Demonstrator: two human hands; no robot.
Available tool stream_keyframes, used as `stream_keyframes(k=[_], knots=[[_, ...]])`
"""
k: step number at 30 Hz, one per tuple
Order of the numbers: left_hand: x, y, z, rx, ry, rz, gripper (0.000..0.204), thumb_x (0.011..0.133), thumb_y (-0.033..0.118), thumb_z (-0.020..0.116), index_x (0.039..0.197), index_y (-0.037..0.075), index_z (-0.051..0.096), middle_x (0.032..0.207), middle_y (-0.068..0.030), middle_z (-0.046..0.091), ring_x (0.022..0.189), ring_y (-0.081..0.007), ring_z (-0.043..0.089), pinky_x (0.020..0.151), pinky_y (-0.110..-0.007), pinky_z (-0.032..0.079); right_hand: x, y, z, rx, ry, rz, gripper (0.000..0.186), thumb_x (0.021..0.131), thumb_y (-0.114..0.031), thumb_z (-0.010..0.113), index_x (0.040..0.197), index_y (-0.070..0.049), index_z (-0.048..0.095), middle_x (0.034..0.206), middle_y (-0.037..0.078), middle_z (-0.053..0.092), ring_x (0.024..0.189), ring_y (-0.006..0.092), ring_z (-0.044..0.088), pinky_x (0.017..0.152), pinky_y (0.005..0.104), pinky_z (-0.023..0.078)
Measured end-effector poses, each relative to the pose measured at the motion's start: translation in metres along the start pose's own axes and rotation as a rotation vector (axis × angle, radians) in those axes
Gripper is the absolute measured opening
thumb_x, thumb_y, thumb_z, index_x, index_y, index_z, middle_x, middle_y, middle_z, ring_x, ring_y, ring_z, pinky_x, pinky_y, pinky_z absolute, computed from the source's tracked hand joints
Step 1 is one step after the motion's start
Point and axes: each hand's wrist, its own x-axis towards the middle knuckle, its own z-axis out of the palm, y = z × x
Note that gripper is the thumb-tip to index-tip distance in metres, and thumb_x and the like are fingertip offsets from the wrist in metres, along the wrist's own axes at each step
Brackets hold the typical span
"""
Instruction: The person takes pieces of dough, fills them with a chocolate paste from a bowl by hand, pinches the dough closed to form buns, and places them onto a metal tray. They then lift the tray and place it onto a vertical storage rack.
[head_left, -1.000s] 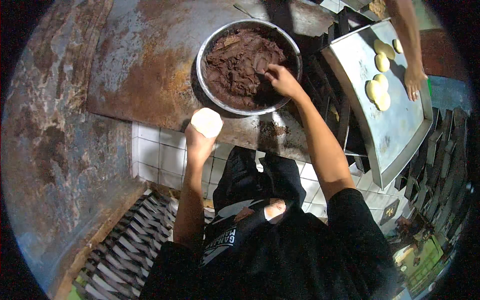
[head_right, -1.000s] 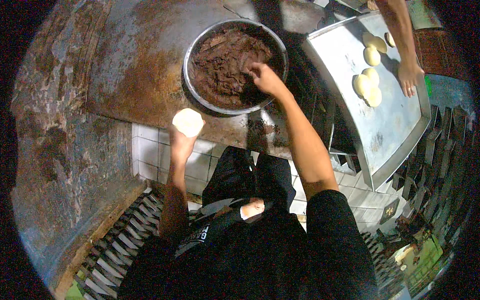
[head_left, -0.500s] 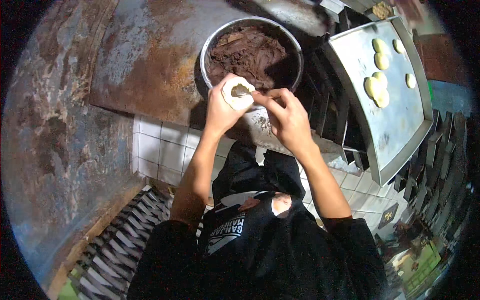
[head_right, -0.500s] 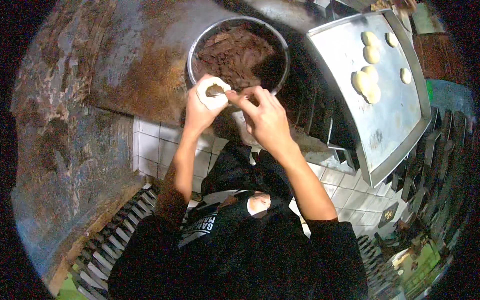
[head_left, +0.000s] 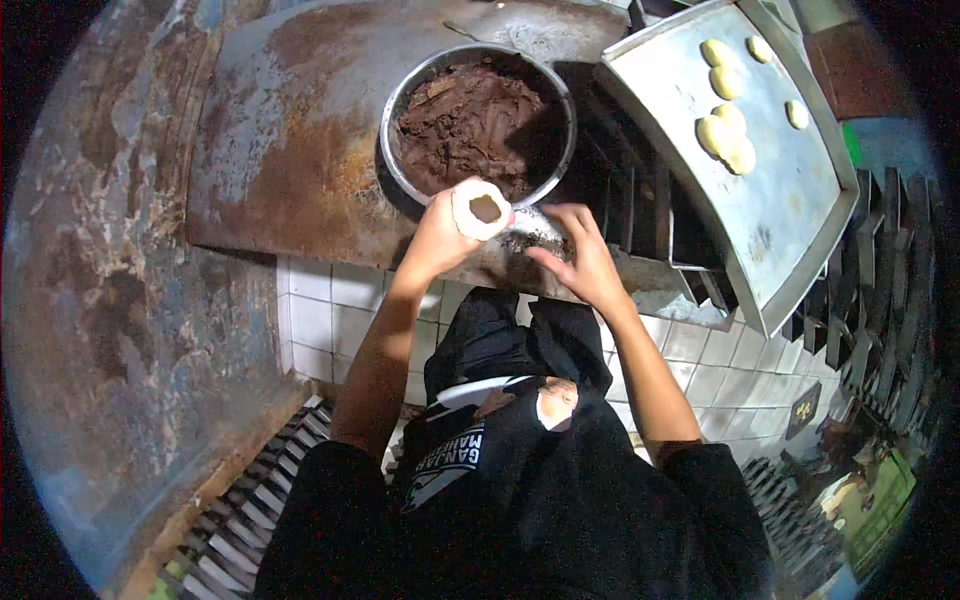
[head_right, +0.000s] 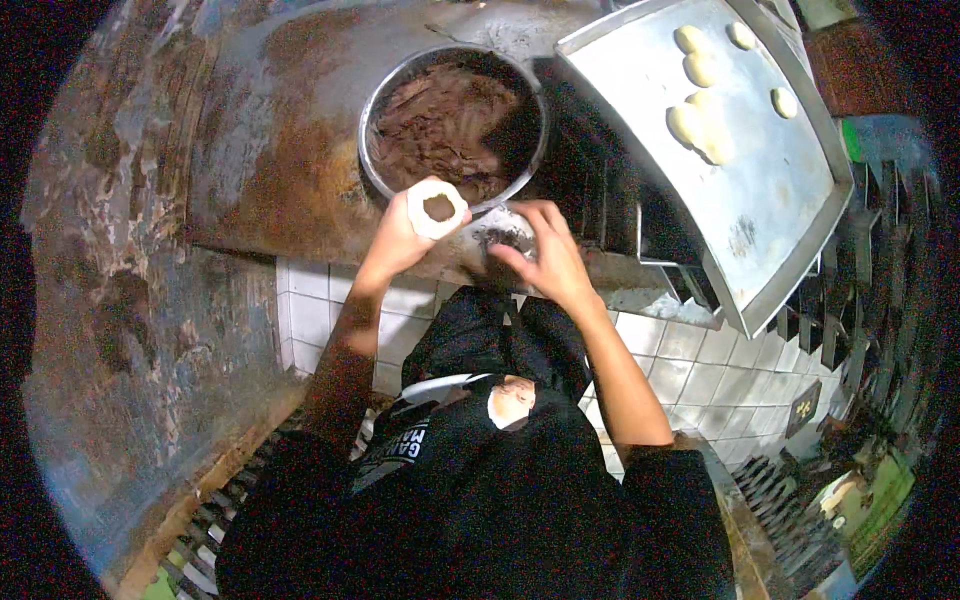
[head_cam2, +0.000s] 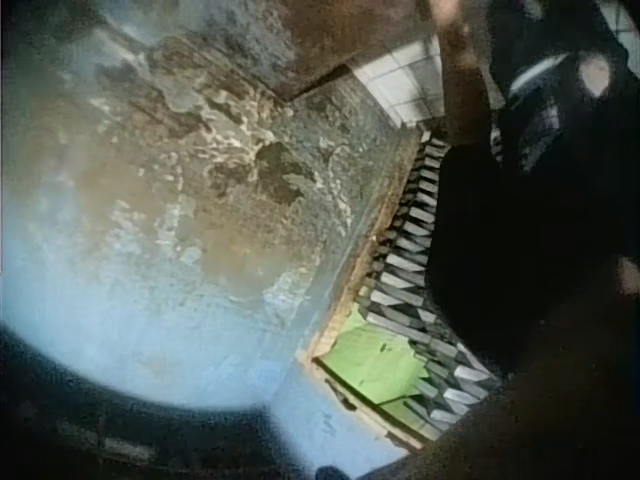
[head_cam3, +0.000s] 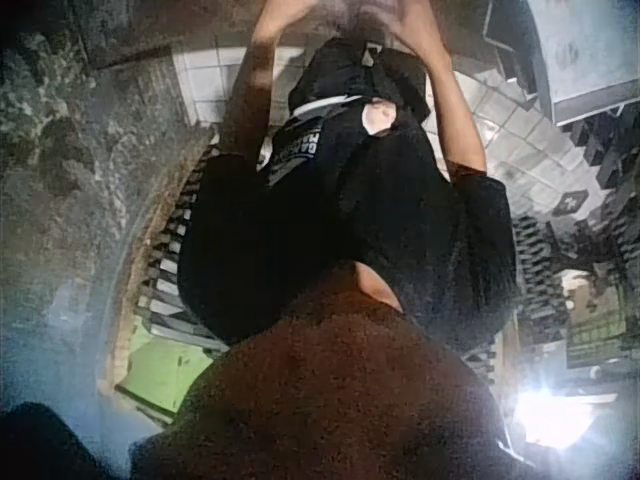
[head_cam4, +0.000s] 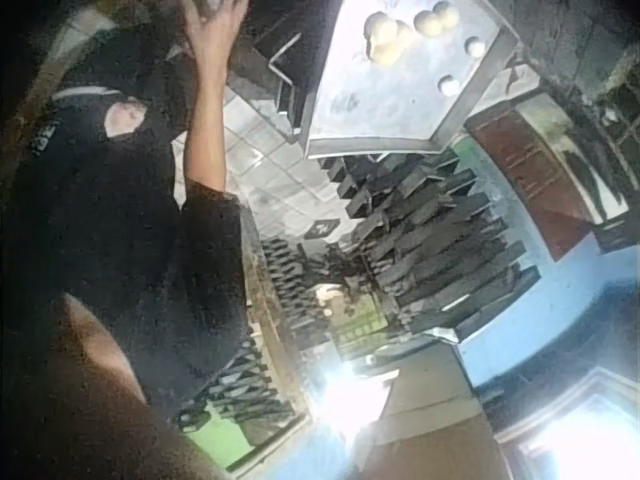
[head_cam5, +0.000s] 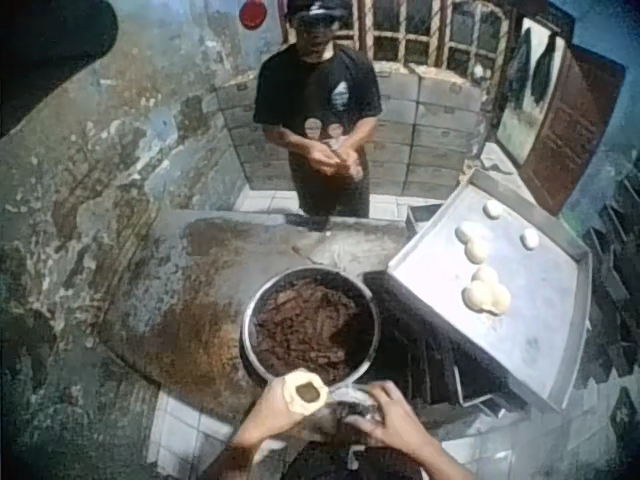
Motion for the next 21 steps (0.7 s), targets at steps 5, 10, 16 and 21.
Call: stream_keyframes(k=[5,10,16,21], knots=[[0.003,0.033,0.006,0.002,-0.270,-0.059,0.033,0.081,0.019,0.086,0.105,0.000,0.073,0.097,-0.0053,0.077,0.088,-0.0114,0.068,0.083,-0.033,0.057,0.035,-0.109,-0.062,0.094,0.054,-0.326,0.081,0.074,-0.036,0.096,0.142,-0.006,0.062,0.130,0.018,0.059,0.114,0.0341,0.064,0.103,0.0441,0.053],[0.007,0.073,-0.007,-0.215,-0.473,-0.089,0.050,0.079,0.015,0.090,0.121,0.003,0.064,0.117,-0.0041,0.074,0.104,-0.0118,0.066,0.091,-0.033,0.054,0.027,-0.106,-0.080,0.458,0.016,-0.075,0.034,0.082,-0.019,0.090,0.107,0.000,0.077,0.097,0.010,0.068,0.090,0.0208,0.070,0.082,0.0323,0.056],[-0.007,0.089,-0.006,-0.162,-0.400,-0.011,0.058,0.074,0.013,0.094,0.120,0.005,0.060,0.111,-0.0045,0.071,0.106,-0.0117,0.065,0.094,-0.032,0.053,0.008,-0.139,-0.092,0.477,0.078,-0.032,0.034,0.087,-0.022,0.087,0.108,0.002,0.075,0.103,0.010,0.072,0.092,0.0193,0.071,0.082,0.0324,0.057],[-0.013,0.115,0.000,-0.311,-0.402,-0.067,0.060,0.075,0.014,0.097,0.122,0.007,0.061,0.114,-0.0027,0.070,0.103,-0.0106,0.064,0.090,-0.030,0.054,0.001,-0.132,-0.098,0.560,0.033,0.137,0.034,0.090,-0.023,0.086,0.110,0.001,0.073,0.098,0.007,0.074,0.088,0.0112,0.069,0.077,0.0312,0.057]])
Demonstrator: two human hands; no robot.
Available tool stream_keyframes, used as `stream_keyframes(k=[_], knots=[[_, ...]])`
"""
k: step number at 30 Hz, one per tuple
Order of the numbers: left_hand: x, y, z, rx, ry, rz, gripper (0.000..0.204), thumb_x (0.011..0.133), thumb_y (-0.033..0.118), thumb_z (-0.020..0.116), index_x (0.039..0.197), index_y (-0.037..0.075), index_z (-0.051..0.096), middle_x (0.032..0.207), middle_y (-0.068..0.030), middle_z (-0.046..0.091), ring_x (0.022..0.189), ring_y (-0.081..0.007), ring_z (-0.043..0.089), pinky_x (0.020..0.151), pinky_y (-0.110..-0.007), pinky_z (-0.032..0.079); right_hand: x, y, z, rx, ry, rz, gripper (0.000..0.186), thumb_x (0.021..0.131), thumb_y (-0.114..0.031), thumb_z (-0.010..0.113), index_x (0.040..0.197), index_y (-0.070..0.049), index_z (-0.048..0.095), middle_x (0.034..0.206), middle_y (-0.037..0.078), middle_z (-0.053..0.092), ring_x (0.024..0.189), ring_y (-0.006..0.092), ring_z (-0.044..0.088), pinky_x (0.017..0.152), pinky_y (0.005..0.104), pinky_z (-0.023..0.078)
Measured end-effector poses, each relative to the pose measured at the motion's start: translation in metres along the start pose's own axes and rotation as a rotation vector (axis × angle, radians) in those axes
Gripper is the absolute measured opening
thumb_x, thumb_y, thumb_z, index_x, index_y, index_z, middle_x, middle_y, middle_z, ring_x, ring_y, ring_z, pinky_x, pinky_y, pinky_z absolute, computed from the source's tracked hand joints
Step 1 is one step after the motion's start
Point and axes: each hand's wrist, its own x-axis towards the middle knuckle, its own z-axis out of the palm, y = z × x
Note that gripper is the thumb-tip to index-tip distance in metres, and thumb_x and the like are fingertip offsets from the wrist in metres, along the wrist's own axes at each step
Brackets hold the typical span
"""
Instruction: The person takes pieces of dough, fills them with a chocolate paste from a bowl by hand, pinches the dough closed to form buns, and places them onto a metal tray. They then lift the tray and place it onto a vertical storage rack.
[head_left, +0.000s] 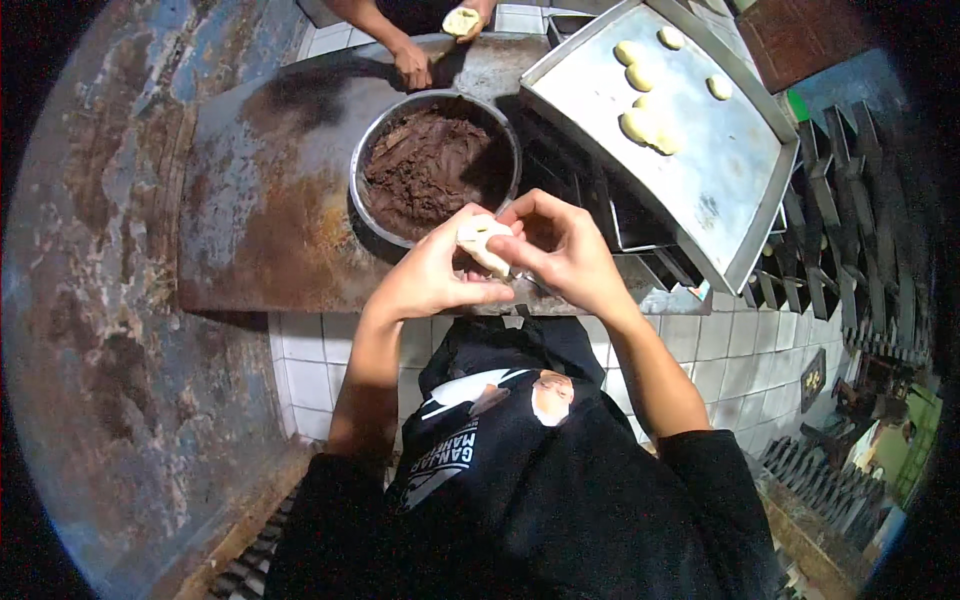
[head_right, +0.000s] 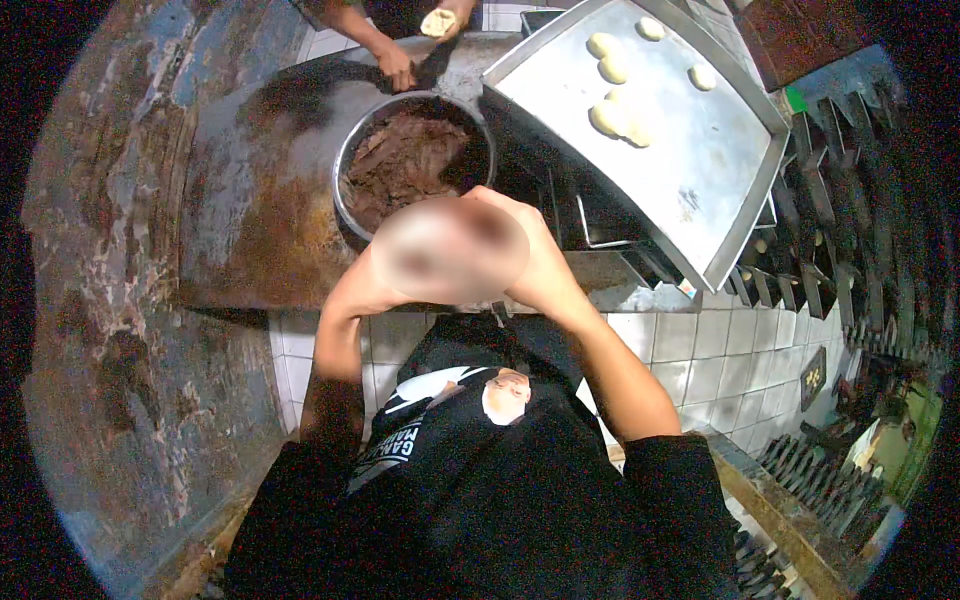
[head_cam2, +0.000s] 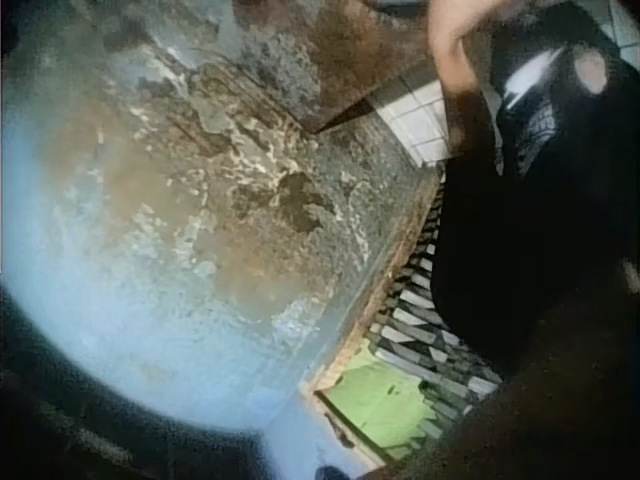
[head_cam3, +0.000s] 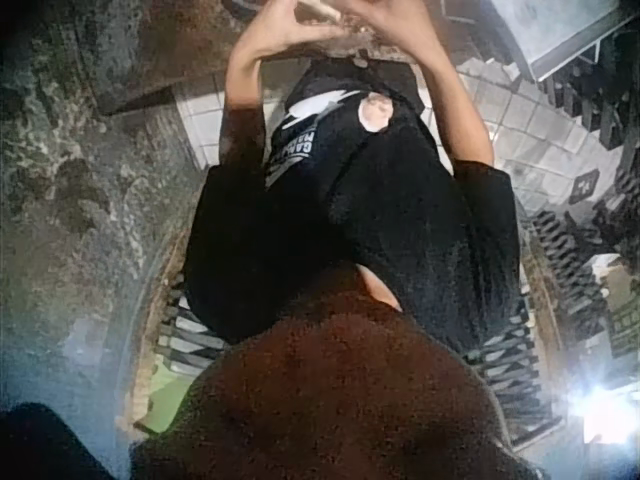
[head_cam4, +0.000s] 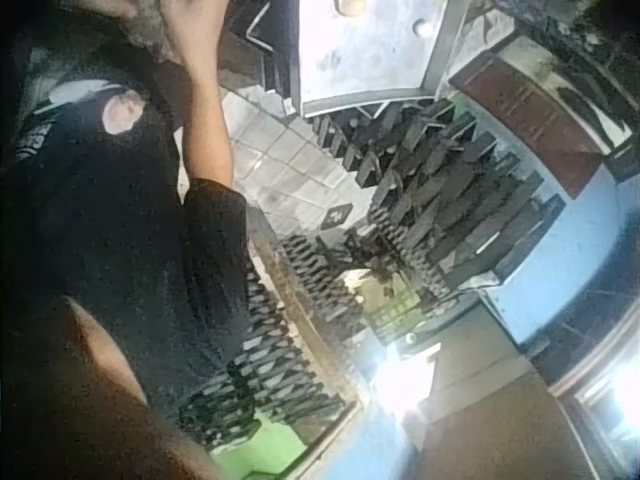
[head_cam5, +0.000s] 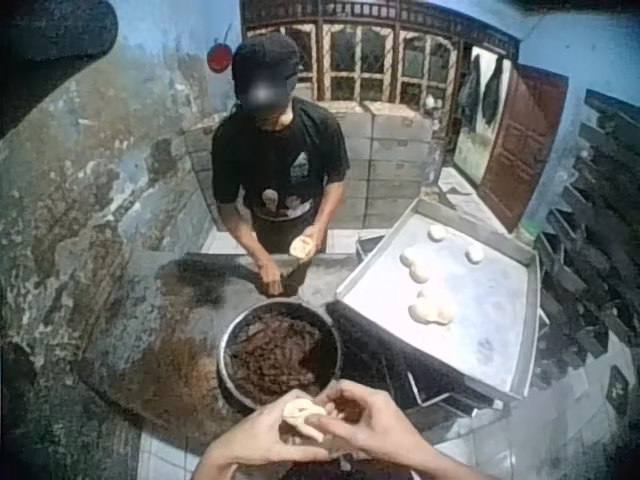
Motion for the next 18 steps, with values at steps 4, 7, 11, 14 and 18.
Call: stream_keyframes(k=[4,7,11,14,18], knots=[[-0.001,-0.003,0.011,-0.278,0.085,0.024,0.040,0.097,0.023,0.079,0.127,0.004,0.061,0.113,-0.0011,0.067,0.100,-0.0089,0.062,0.088,-0.028,0.052,-0.013,-0.033,-0.006,0.256,-0.026,0.092,0.035,0.094,-0.022,0.084,0.117,0.001,0.071,0.098,0.005,0.073,0.088,0.0106,0.068,0.078,0.0309,0.059],[0.003,-0.010,0.030,-0.373,0.161,0.067,0.030,0.103,0.023,0.067,0.124,0.002,0.064,0.109,-0.0009,0.067,0.098,-0.0086,0.061,0.087,-0.027,0.051,-0.025,-0.045,-0.006,-0.058,0.030,-0.121,0.068,0.086,-0.028,0.089,0.142,-0.005,0.059,0.125,0.014,0.064,0.101,0.0223,0.070,0.087,0.0385,0.060],[0.010,-0.020,0.035,-0.407,0.093,0.032,0.025,0.100,0.021,0.059,0.116,0.003,0.064,0.103,0.0012,0.066,0.085,-0.0050,0.056,0.071,-0.024,0.046,-0.025,-0.060,-0.013,-0.741,-0.024,-0.510,0.078,0.077,-0.029,0.092,0.144,-0.008,0.058,0.132,0.017,0.056,0.117,0.0389,0.063,0.096,0.0446,0.057],[0.013,0.003,0.042,-0.469,0.095,-0.035,0.029,0.099,0.025,0.056,0.119,0.006,0.061,0.101,0.0022,0.063,0.079,-0.0032,0.051,0.066,-0.020,0.040,-0.021,-0.054,-0.026,-0.543,-0.016,-0.526,0.045,0.082,-0.023,0.088,0.119,-0.003,0.072,0.112,0.015,0.063,0.102,0.0345,0.068,0.088,0.0419,0.058],[0.008,0.012,0.051,-0.590,0.048,-0.020,0.036,0.098,0.030,0.057,0.127,0.008,0.055,0.101,0.0026,0.060,0.075,-0.0018,0.046,0.065,-0.016,0.034,-0.030,-0.059,-0.046,-0.294,0.011,-0.266,0.017,0.090,-0.014,0.083,0.100,-0.002,0.077,0.094,0.010,0.068,0.085,0.0208,0.073,0.078,0.0336,0.059]])
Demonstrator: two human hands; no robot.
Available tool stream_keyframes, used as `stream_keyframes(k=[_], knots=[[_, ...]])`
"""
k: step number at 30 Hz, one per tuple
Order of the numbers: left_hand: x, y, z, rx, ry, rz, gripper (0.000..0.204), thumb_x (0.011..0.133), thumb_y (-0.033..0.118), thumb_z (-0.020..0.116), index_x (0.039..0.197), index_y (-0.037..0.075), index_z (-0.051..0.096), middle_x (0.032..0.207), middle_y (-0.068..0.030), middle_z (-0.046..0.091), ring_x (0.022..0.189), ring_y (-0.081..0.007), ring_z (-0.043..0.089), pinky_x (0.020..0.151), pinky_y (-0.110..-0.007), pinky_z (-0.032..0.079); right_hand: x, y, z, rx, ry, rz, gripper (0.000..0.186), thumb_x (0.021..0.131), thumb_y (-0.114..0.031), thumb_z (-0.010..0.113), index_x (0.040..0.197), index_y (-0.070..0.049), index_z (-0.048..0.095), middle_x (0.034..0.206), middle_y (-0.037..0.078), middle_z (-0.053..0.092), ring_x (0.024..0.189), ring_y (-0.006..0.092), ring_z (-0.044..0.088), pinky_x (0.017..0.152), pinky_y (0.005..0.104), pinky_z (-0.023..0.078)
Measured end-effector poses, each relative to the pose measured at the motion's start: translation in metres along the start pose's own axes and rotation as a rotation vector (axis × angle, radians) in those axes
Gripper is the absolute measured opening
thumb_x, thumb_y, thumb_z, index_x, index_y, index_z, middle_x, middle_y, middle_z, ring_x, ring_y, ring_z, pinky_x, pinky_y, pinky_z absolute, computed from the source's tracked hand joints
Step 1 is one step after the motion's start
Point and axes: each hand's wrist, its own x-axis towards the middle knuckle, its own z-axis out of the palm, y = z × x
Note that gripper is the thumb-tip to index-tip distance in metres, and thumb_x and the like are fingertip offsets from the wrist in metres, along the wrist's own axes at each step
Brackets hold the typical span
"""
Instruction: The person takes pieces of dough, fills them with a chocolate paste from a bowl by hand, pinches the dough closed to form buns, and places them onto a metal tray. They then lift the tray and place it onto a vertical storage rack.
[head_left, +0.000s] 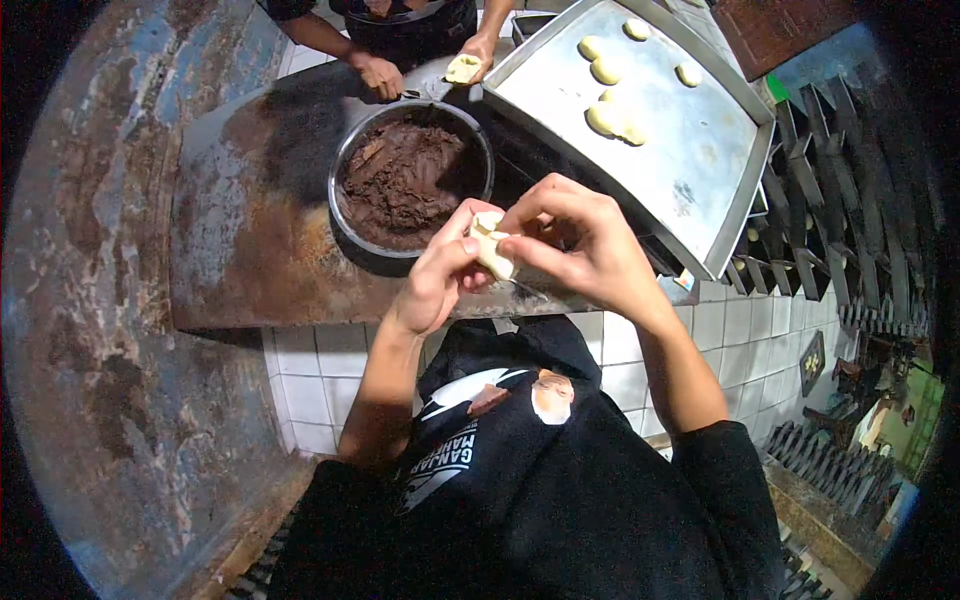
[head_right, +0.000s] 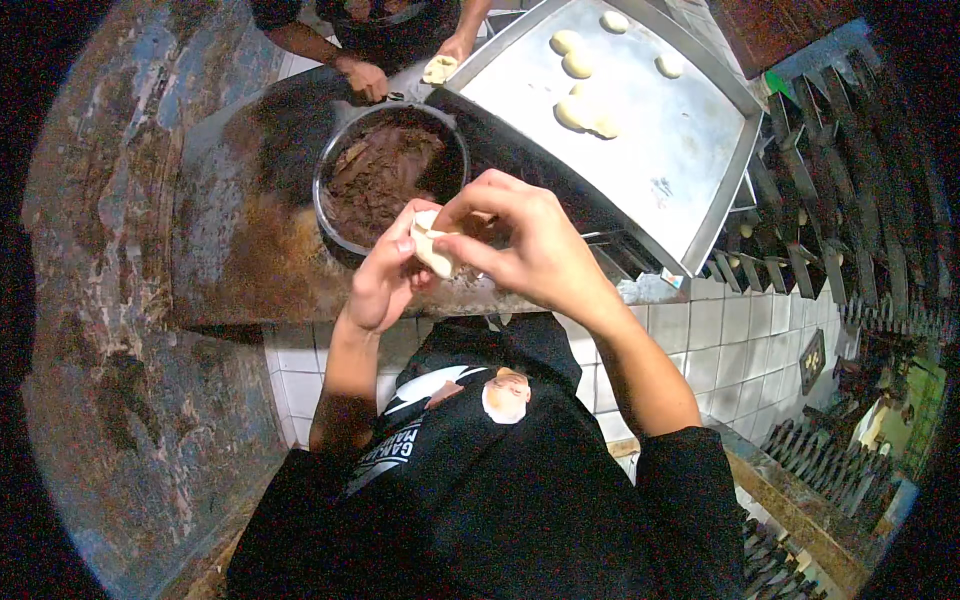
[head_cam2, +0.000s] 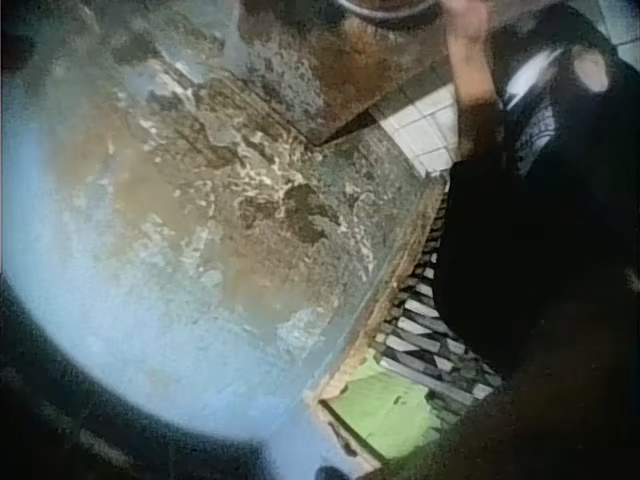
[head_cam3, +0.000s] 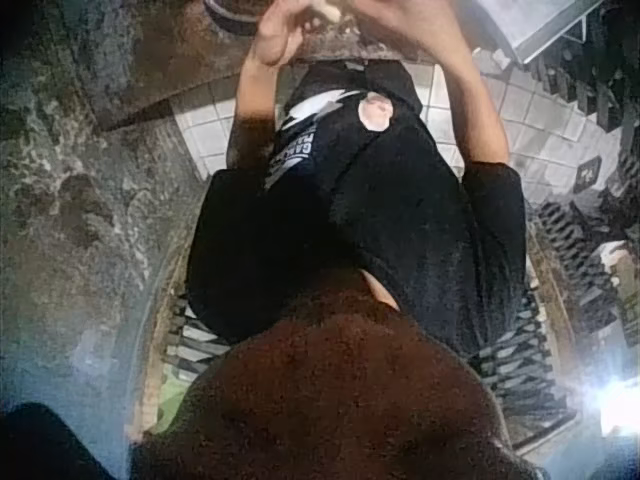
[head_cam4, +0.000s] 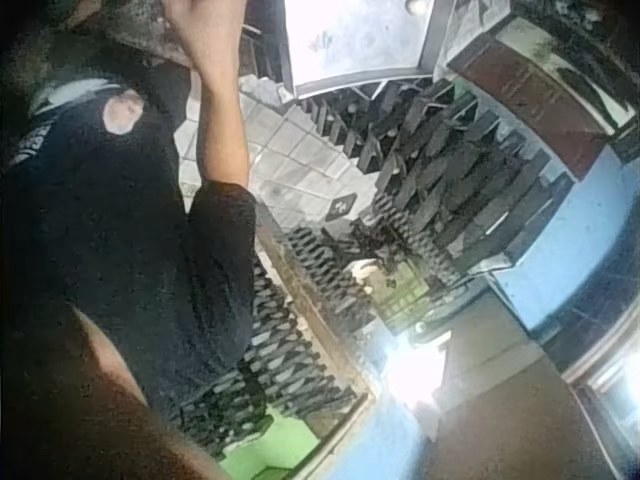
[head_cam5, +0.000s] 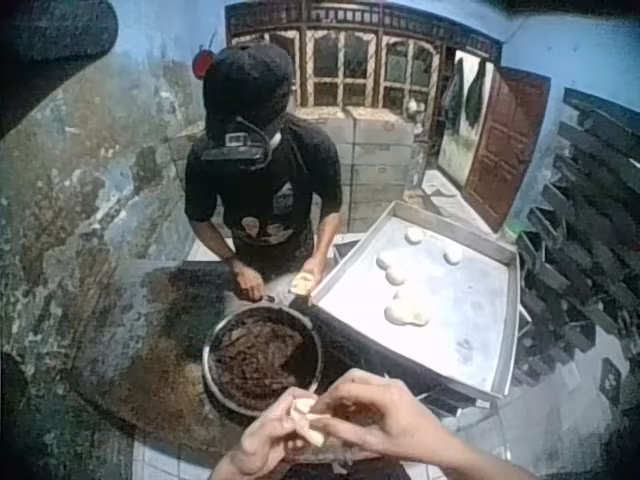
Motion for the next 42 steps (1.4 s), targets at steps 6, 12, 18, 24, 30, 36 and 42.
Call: stream_keyframes(k=[6,12,18,24,30,36,42], knots=[[0.013,-0.016,0.024,0.306,0.093,0.195,0.027,0.099,0.022,0.069,0.119,0.005,0.062,0.103,-0.0009,0.065,0.093,-0.0074,0.060,0.083,-0.025,0.050,-0.015,-0.001,-0.015,-0.022,0.110,-0.065,0.054,0.088,-0.017,0.080,0.138,-0.004,0.063,0.123,0.016,0.063,0.113,0.0261,0.068,0.089,0.0365,0.059],[0.028,-0.021,0.064,0.129,0.173,0.128,0.027,0.100,0.020,0.064,0.120,0.004,0.060,0.102,-0.0005,0.066,0.093,-0.0078,0.061,0.083,-0.025,0.050,-0.021,0.007,-0.039,-0.348,-0.029,-0.276,0.067,0.082,-0.037,0.089,0.138,-0.008,0.068,0.119,0.015,0.063,0.108,0.0356,0.067,0.093,0.0447,0.057],[0.037,-0.004,0.093,-0.186,0.124,-0.035,0.033,0.104,0.023,0.063,0.133,0.013,0.050,0.094,0.0006,0.058,0.061,0.0023,0.040,0.045,-0.015,0.026,-0.034,0.026,-0.069,0.005,0.180,-0.094,0.030,0.092,-0.019,0.081,0.119,-0.005,0.079,0.103,0.010,0.069,0.086,0.0218,0.072,0.073,0.0329,0.059],[0.063,-0.016,0.136,0.026,0.206,0.005,0.039,0.106,0.027,0.061,0.137,0.009,0.046,0.094,0.0006,0.060,0.058,0.0013,0.043,0.042,-0.014,0.027,-0.044,0.015,-0.097,-0.138,0.301,-0.199,0.041,0.086,-0.025,0.089,0.121,-0.008,0.078,0.102,0.010,0.068,0.080,0.0231,0.072,0.071,0.0332,0.059],[0.085,-0.045,0.155,-0.124,0.145,0.033,0.042,0.105,0.023,0.066,0.140,0.011,0.046,0.105,-0.0034,0.062,0.077,-0.0043,0.052,0.055,-0.019,0.037,-0.056,0.045,-0.129,0.043,0.356,-0.062,0.029,0.088,-0.017,0.087,0.116,-0.008,0.082,0.091,0.007,0.070,0.080,0.0154,0.071,0.065,0.0305,0.058],[0.105,-0.067,0.179,0.224,0.175,0.208,0.044,0.101,0.017,0.072,0.138,0.008,0.049,0.113,-0.0042,0.063,0.085,-0.0039,0.055,0.061,-0.019,0.041,-0.069,0.059,-0.160,0.382,0.217,0.061,0.036,0.093,-0.011,0.081,0.127,-0.002,0.076,0.110,0.012,0.069,0.091,0.0185,0.073,0.070,0.0303,0.061],[0.120,-0.076,0.191,-0.015,0.194,0.124,0.035,0.101,0.016,0.064,0.133,0.010,0.051,0.105,-0.0028,0.061,0.081,-0.0050,0.056,0.058,-0.020,0.041,-0.078,0.054,-0.194,-0.072,0.221,-0.046,0.075,0.084,-0.032,0.090,0.150,-0.010,0.060,0.136,0.014,0.059,0.108,0.0277,0.071,0.080,0.0411,0.063]])
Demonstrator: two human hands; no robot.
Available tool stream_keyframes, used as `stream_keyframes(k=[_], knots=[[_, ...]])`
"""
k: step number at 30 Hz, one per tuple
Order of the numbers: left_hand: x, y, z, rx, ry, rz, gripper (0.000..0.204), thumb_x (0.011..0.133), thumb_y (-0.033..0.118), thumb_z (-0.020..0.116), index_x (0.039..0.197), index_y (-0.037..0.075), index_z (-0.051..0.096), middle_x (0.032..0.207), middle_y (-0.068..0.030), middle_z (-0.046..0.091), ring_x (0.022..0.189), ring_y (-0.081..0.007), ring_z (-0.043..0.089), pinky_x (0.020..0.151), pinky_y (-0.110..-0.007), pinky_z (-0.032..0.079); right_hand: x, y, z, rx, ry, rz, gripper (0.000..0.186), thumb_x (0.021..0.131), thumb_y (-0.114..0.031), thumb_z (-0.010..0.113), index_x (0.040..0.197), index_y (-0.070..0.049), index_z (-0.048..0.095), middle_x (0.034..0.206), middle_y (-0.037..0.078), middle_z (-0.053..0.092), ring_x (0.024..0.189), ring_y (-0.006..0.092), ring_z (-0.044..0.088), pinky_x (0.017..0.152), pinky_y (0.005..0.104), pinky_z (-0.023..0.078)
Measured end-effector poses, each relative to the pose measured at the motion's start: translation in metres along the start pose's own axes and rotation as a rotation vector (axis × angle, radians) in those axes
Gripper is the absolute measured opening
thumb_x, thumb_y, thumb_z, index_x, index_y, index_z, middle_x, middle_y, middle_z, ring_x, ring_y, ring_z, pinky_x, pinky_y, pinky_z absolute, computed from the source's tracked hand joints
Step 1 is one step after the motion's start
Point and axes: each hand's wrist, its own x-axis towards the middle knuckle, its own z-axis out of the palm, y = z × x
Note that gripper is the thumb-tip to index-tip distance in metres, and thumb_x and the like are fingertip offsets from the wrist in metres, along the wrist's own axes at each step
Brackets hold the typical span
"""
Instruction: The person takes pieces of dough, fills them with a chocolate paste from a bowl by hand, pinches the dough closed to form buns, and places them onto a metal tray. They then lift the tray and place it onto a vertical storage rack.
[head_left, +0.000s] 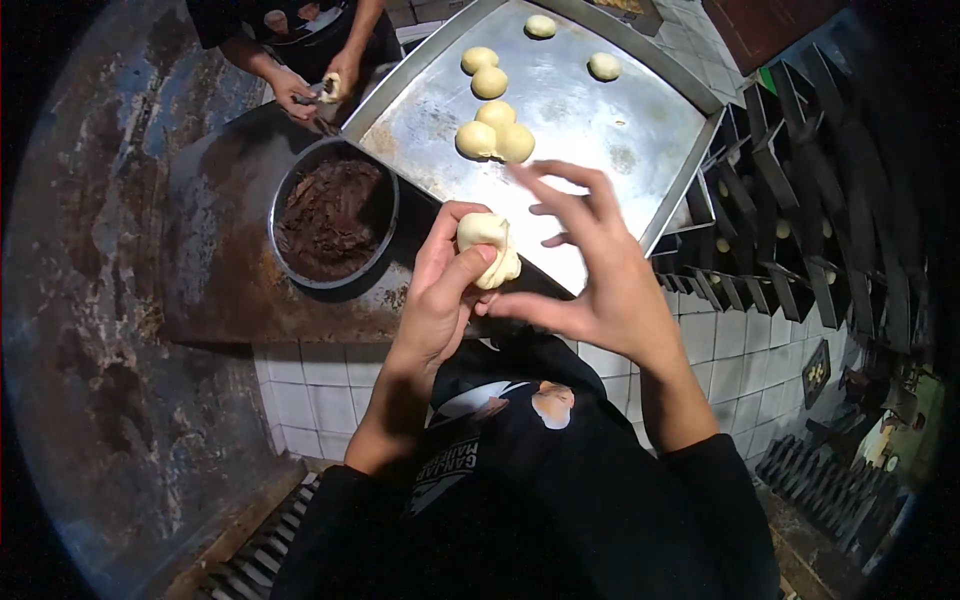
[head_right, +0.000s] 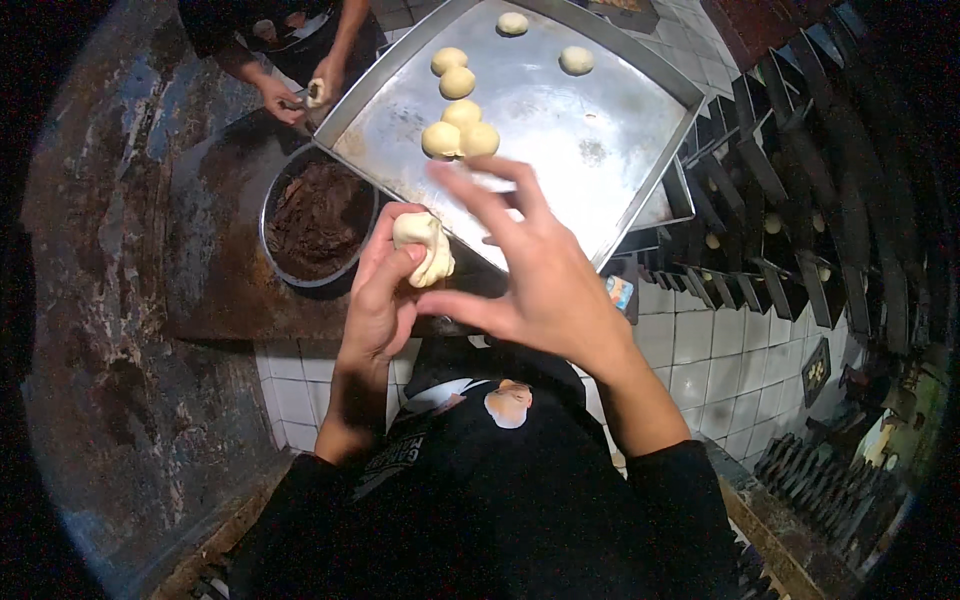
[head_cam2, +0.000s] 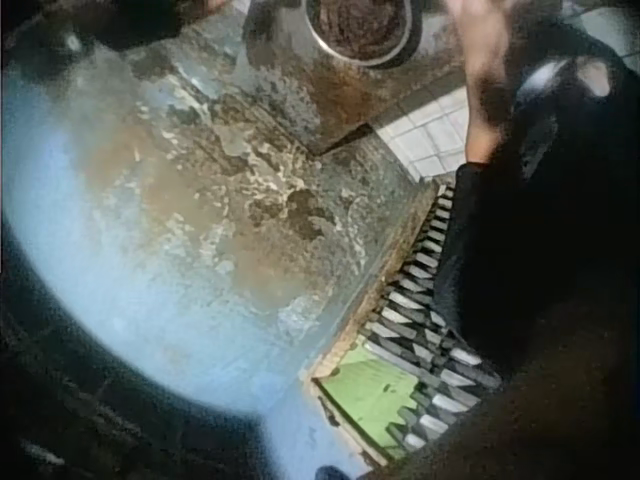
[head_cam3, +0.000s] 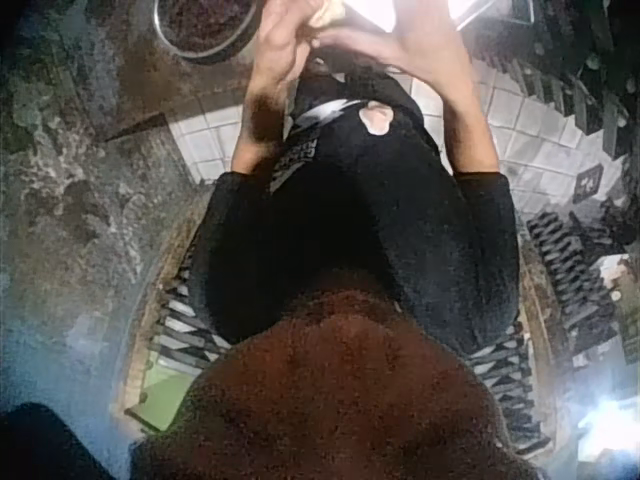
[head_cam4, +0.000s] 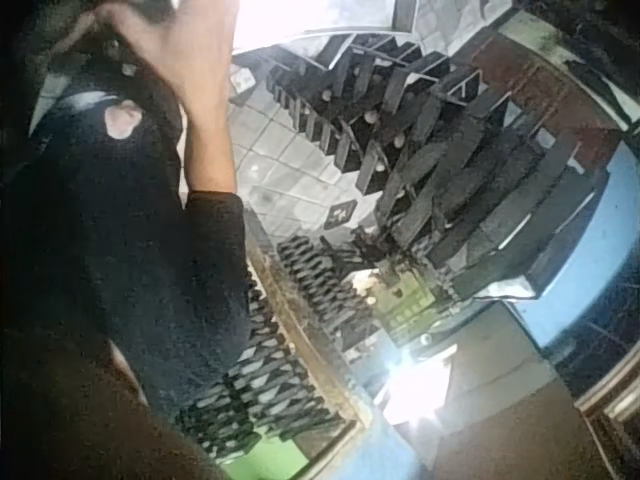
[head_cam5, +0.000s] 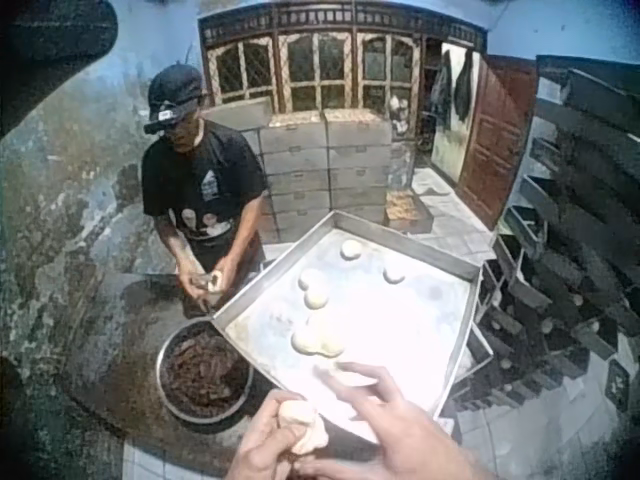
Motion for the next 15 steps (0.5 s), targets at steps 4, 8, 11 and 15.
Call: stream_keyframes(k=[4,8,11,15], knots=[[0.008,0.001,0.015,-0.049,-0.016,-0.094,0.033,0.103,0.018,0.060,0.134,0.010,0.050,0.099,-0.0020,0.061,0.072,-0.0040,0.053,0.053,-0.020,0.037,0.006,0.022,0.001,-0.190,-0.051,-0.341,0.061,0.082,-0.031,0.090,0.136,-0.011,0.070,0.121,0.013,0.065,0.092,0.0271,0.072,0.078,0.0358,0.059],[0.009,0.013,0.029,-0.029,0.010,-0.086,0.040,0.105,0.026,0.061,0.140,0.010,0.047,0.097,-0.0016,0.063,0.063,-0.0023,0.046,0.050,-0.019,0.033,0.003,0.029,-0.002,0.052,0.036,-0.204,0.025,0.090,-0.013,0.084,0.114,-0.005,0.081,0.099,0.009,0.070,0.090,0.0188,0.072,0.074,0.0318,0.059],[0.010,0.021,0.034,0.057,-0.016,0.012,0.046,0.106,0.025,0.065,0.143,0.007,0.045,0.098,-0.0046,0.067,0.062,-0.0020,0.046,0.050,-0.019,0.033,-0.003,0.038,0.005,0.615,0.113,0.204,0.024,0.101,-0.015,0.075,0.118,0.002,0.076,0.107,0.010,0.072,0.097,0.0147,0.071,0.072,0.0294,0.064],[0.019,0.019,0.042,0.258,0.023,0.170,0.044,0.101,0.019,0.074,0.136,0.003,0.053,0.104,-0.0077,0.070,0.063,-0.0012,0.048,0.055,-0.017,0.038,-0.004,0.044,-0.005,1.085,0.003,0.394,0.028,0.109,-0.024,0.063,0.126,-0.002,0.064,0.113,0.011,0.069,0.098,0.0182,0.073,0.071,0.0317,0.067]])
